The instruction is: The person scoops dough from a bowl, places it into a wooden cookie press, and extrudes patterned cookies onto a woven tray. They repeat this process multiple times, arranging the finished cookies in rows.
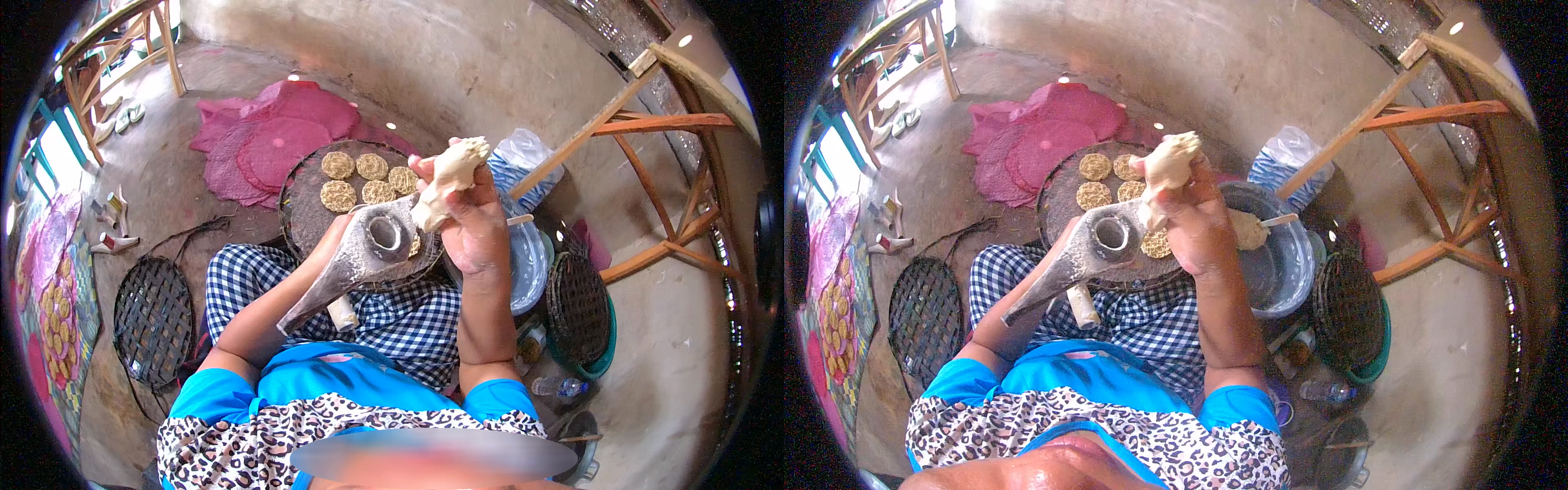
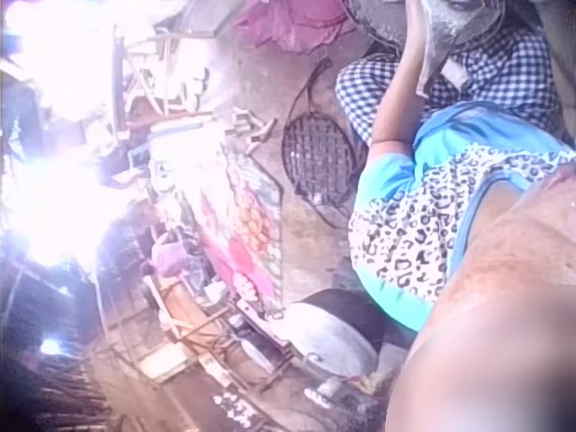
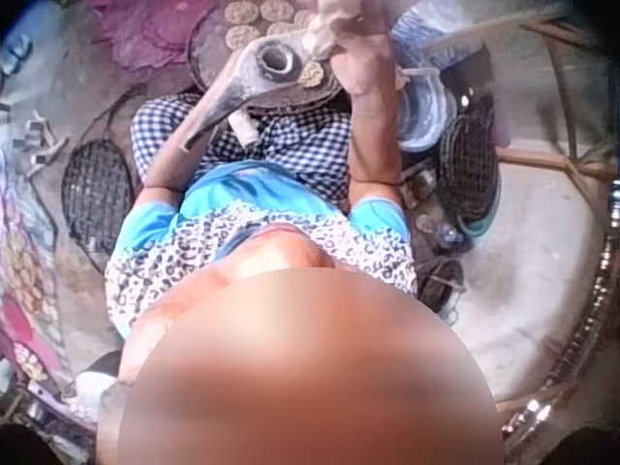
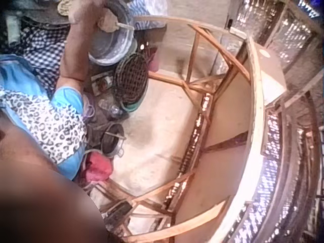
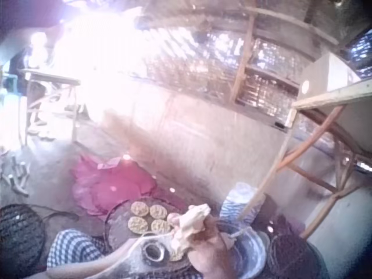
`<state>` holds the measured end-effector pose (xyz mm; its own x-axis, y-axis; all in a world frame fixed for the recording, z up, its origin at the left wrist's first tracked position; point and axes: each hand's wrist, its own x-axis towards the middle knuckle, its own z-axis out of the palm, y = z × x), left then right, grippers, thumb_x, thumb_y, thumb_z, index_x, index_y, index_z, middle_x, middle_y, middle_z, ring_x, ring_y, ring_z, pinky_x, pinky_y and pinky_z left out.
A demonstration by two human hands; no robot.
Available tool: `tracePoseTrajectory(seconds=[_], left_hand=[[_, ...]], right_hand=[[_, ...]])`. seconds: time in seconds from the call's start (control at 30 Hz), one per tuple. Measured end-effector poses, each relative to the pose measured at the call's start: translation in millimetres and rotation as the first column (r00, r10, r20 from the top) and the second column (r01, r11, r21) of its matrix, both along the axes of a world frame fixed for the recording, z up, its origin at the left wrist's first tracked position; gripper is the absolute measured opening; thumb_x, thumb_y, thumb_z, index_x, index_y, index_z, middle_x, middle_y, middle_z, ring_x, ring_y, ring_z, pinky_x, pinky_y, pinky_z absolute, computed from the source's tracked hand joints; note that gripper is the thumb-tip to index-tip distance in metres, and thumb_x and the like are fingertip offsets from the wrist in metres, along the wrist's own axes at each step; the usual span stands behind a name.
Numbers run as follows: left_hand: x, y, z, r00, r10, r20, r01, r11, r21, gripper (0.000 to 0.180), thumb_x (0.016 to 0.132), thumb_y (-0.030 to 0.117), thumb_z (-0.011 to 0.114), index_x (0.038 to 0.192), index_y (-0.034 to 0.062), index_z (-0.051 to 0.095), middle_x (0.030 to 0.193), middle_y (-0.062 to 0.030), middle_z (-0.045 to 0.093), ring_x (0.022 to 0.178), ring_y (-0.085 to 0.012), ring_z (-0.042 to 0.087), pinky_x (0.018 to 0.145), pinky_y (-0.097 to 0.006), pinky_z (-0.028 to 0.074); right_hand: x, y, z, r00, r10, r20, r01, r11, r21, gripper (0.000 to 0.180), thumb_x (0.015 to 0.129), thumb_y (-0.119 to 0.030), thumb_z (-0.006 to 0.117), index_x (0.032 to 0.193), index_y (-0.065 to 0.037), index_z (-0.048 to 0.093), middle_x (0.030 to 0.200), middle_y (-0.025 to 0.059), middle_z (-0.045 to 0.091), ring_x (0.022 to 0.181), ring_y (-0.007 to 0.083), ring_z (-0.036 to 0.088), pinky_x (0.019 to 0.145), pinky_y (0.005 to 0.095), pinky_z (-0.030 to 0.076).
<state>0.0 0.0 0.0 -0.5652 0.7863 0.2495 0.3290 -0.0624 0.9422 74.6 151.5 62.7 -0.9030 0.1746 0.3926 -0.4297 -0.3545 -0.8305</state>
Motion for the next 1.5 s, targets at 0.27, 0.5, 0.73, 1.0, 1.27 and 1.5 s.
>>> tracePoseTrajectory(seconds=[0.27, 0.5, 0.73, 1.0, 1.27, 1.5], left_hand=[[2, -3, -9, 0.986, 0.030, 0.166, -0.041, 0.997, 0.066, 0.042, 0.068, 0.005, 0.070, 0.108, 0.0020, 0.057, 0.098, -0.0049, 0.061, 0.086, -0.0100, 0.057, 0.077, -0.026, 0.046], [4, -8, -8, 0.995, 0.094, -0.022, -0.093, 0.994, 0.056, 0.043, 0.066, 0.012, 0.073, 0.105, 0.0024, 0.059, 0.096, -0.0058, 0.062, 0.087, -0.0106, 0.057, 0.079, -0.027, 0.045], [0, -5, -19, 0.989, 0.146, -0.036, -0.139, 0.978, 0.153, 0.048, 0.063, 0.015, 0.076, 0.106, 0.0019, 0.058, 0.098, -0.0065, 0.063, 0.088, -0.0117, 0.057, 0.080, -0.027, 0.045], [-1, 0, -21, 0.990, 0.130, -0.062, -0.118, 0.978, 0.174, 0.051, 0.063, 0.015, 0.073, 0.109, -0.0003, 0.056, 0.097, -0.0124, 0.062, 0.088, -0.0169, 0.060, 0.079, -0.029, 0.046], [-3, 6, -23, 0.994, 0.106, 0.012, -0.105, 0.965, 0.240, 0.045, 0.062, 0.016, 0.070, 0.102, -0.0004, 0.059, 0.092, -0.0166, 0.063, 0.084, -0.0230, 0.062, 0.076, -0.034, 0.046], [-4, 9, -24, 0.991, 0.063, -0.116, -0.037, 0.976, 0.215, 0.043, 0.060, 0.018, 0.070, 0.097, -0.0003, 0.060, 0.088, -0.0179, 0.063, 0.081, -0.0278, 0.062, 0.074, -0.036, 0.046]], right_hand=[[-7, -14, 15, 0.992, -0.123, -0.034, 0.124, 0.863, 0.489, 0.054, 0.061, 0.003, 0.074, 0.111, -0.003, 0.054, 0.114, 0.0064, 0.054, 0.098, 0.0152, 0.054, 0.085, 0.0288, 0.046], [-10, -22, 3, 0.963, -0.254, -0.087, 0.267, 0.865, 0.425, 0.059, 0.062, 0.004, 0.074, 0.115, 0.000, 0.047, 0.100, 0.0144, 0.059, 0.092, 0.0239, 0.060, 0.080, 0.0329, 0.050], [-9, -26, -18, 0.902, -0.354, -0.247, 0.431, 0.721, 0.543, 0.058, 0.063, 0.004, 0.074, 0.113, -0.001, 0.046, 0.101, 0.0118, 0.057, 0.091, 0.0208, 0.058, 0.080, 0.0318, 0.050], [1, -26, -37, 0.900, -0.335, -0.280, 0.436, 0.733, 0.522, 0.062, 0.057, 0.001, 0.078, 0.111, -0.005, 0.047, 0.109, 0.0087, 0.054, 0.101, 0.0182, 0.052, 0.085, 0.0313, 0.046], [3, -22, -61, 0.821, -0.443, -0.359, 0.569, 0.681, 0.462, 0.060, 0.063, -0.007, 0.077, 0.114, -0.005, 0.045, 0.109, 0.0121, 0.056, 0.099, 0.0198, 0.056, 0.097, 0.0334, 0.036], [12, -29, -82, 0.866, -0.428, -0.259, 0.491, 0.825, 0.280, 0.057, 0.067, -0.022, 0.076, 0.114, -0.004, 0.048, 0.112, 0.0150, 0.056, 0.106, 0.0213, 0.053, 0.104, 0.0428, 0.023]])
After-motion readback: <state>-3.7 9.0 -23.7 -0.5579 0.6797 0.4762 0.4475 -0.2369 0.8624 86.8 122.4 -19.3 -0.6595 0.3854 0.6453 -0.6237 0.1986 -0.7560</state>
